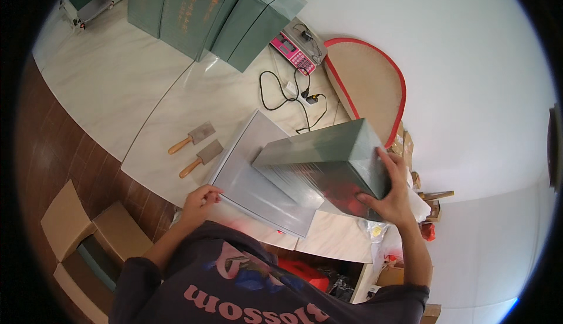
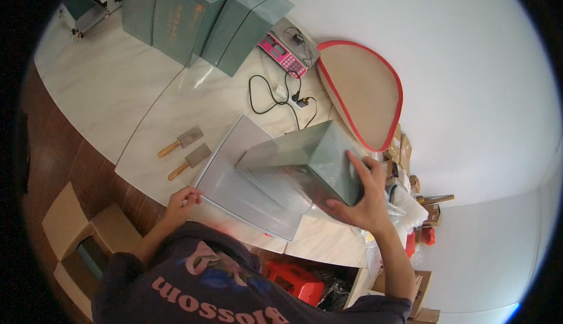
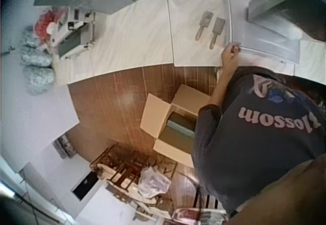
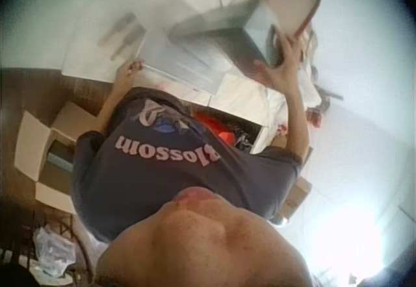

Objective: The person takes green boxes from a shipping container and places them on a table. They handle several large green boxes, turning them over to view different sides, and then pack them back into the shipping container one by one.

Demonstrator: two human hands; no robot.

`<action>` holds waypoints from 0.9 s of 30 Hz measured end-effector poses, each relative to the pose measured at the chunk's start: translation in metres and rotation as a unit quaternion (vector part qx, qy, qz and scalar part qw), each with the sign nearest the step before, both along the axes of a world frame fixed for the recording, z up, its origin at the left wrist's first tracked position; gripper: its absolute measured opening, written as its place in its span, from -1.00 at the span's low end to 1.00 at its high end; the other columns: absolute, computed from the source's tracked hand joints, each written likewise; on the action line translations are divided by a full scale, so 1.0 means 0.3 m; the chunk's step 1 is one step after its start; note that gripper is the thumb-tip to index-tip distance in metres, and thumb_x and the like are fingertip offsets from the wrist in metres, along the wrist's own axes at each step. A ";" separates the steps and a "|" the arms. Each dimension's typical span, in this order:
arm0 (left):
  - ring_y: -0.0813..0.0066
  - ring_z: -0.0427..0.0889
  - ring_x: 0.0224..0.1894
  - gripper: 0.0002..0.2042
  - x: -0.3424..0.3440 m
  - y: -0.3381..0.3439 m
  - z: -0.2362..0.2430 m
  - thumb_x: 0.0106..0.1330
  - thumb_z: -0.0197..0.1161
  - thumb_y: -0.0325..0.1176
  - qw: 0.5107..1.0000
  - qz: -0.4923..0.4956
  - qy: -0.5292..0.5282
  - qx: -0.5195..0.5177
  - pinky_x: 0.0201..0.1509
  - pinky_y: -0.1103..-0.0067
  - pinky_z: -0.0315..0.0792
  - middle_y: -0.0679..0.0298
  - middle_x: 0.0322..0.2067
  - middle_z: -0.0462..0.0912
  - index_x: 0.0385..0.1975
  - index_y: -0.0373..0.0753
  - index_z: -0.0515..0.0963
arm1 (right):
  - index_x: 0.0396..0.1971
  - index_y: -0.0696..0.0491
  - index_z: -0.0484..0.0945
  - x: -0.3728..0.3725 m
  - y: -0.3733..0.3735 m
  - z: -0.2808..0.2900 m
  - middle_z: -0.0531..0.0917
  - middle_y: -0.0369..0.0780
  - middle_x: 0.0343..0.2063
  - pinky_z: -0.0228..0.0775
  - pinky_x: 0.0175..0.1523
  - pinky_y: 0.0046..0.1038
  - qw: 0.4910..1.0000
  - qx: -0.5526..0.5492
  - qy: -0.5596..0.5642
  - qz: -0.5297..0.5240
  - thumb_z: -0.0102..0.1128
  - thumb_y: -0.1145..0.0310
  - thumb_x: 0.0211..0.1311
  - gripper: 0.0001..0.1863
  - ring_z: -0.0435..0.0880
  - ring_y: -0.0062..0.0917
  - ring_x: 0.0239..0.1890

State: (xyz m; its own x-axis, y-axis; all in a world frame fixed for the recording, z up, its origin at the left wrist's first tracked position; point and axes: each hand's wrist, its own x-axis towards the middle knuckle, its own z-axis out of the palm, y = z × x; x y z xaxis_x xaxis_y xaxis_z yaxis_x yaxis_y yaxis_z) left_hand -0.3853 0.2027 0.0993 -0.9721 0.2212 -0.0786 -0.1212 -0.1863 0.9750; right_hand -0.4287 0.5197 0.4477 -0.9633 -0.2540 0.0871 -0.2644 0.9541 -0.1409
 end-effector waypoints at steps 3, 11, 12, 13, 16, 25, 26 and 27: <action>0.53 0.55 -0.13 -0.75 -0.077 0.064 0.041 0.42 -0.05 -0.33 0.999 -0.016 -0.006 0.039 -0.04 0.59 0.40 0.24 -0.23 0.57 -0.07 -0.33 0.46 | 0.25 0.08 0.24 0.058 0.051 0.080 0.33 -0.13 0.08 0.15 0.23 -0.30 0.987 -0.152 0.015 -0.042 0.54 0.06 -0.42 0.08 0.30 -0.33 0.17; 0.30 0.17 0.33 -0.31 -0.198 0.447 0.359 0.43 -0.42 0.18 0.809 -0.494 -0.183 0.260 0.40 0.35 -0.02 0.17 0.27 0.24 0.31 -0.30 0.12 | 0.20 0.09 0.27 0.711 0.939 -0.252 0.46 -0.13 0.05 0.33 0.15 -0.26 0.733 -0.563 0.185 -0.333 -0.02 -0.17 0.23 -0.27 0.46 -0.30 0.05; 0.30 0.05 0.37 -0.28 -0.187 0.450 0.403 0.41 -0.38 0.21 0.822 -0.481 -0.188 0.240 0.41 0.37 -0.08 0.19 0.33 0.12 0.36 -0.26 -0.01 | 0.20 0.08 0.28 0.671 0.809 -0.349 0.46 -0.13 0.05 0.33 0.15 -0.24 0.681 -0.557 0.191 -0.435 0.00 -0.17 0.23 -0.28 0.46 -0.28 0.04; 0.30 0.02 0.38 -0.27 -0.177 0.449 0.448 0.40 -0.38 0.22 0.823 -0.492 -0.162 0.233 0.41 0.37 -0.10 0.19 0.34 0.06 0.37 -0.25 -0.06 | 0.23 0.06 0.26 0.692 0.684 -0.401 0.44 -0.12 0.09 0.32 0.16 -0.19 0.602 -0.657 0.096 -0.444 -0.01 -0.17 0.22 -0.27 0.46 -0.25 0.06; 0.29 -0.20 0.43 -0.22 -0.148 0.492 0.562 0.37 -0.36 0.25 0.804 -0.546 -0.080 0.219 0.42 0.40 -0.17 0.20 0.41 -0.22 0.40 -0.17 -0.31 | 0.26 0.02 0.24 0.816 0.539 -0.641 0.39 -0.13 0.15 0.32 0.17 -0.16 0.486 -0.713 0.064 -0.501 -0.19 -0.18 0.29 -0.30 0.42 -0.24 0.13; 0.34 -0.44 0.44 -0.22 -0.099 0.704 0.606 0.41 -0.37 0.17 0.795 -0.581 0.014 0.171 0.44 0.44 -0.37 0.17 0.41 -0.47 0.36 -0.23 -0.52 | 0.24 0.06 0.25 1.088 0.353 -1.167 0.45 -0.09 0.10 0.31 0.19 -0.15 0.318 -0.812 0.107 -0.478 -0.17 -0.28 0.22 -0.20 0.47 -0.19 0.08; 0.35 -0.43 0.44 -0.22 -0.092 0.716 0.610 0.42 -0.35 0.15 0.795 -0.583 0.017 0.167 0.43 0.45 -0.37 0.17 0.41 -0.47 0.36 -0.24 -0.51 | 0.24 0.07 0.25 1.091 0.335 -1.191 0.45 -0.09 0.10 0.31 0.19 -0.15 0.311 -0.812 0.110 -0.482 -0.17 -0.29 0.22 -0.20 0.47 -0.19 0.08; 0.36 -0.43 0.44 -0.22 -0.087 0.729 0.613 0.43 -0.34 0.14 0.795 -0.583 0.020 0.164 0.43 0.45 -0.37 0.17 0.41 -0.47 0.35 -0.25 -0.51 | 0.24 0.07 0.25 1.094 0.325 -1.210 0.45 -0.09 0.10 0.32 0.19 -0.15 0.305 -0.812 0.116 -0.483 -0.17 -0.29 0.22 -0.20 0.47 -0.19 0.08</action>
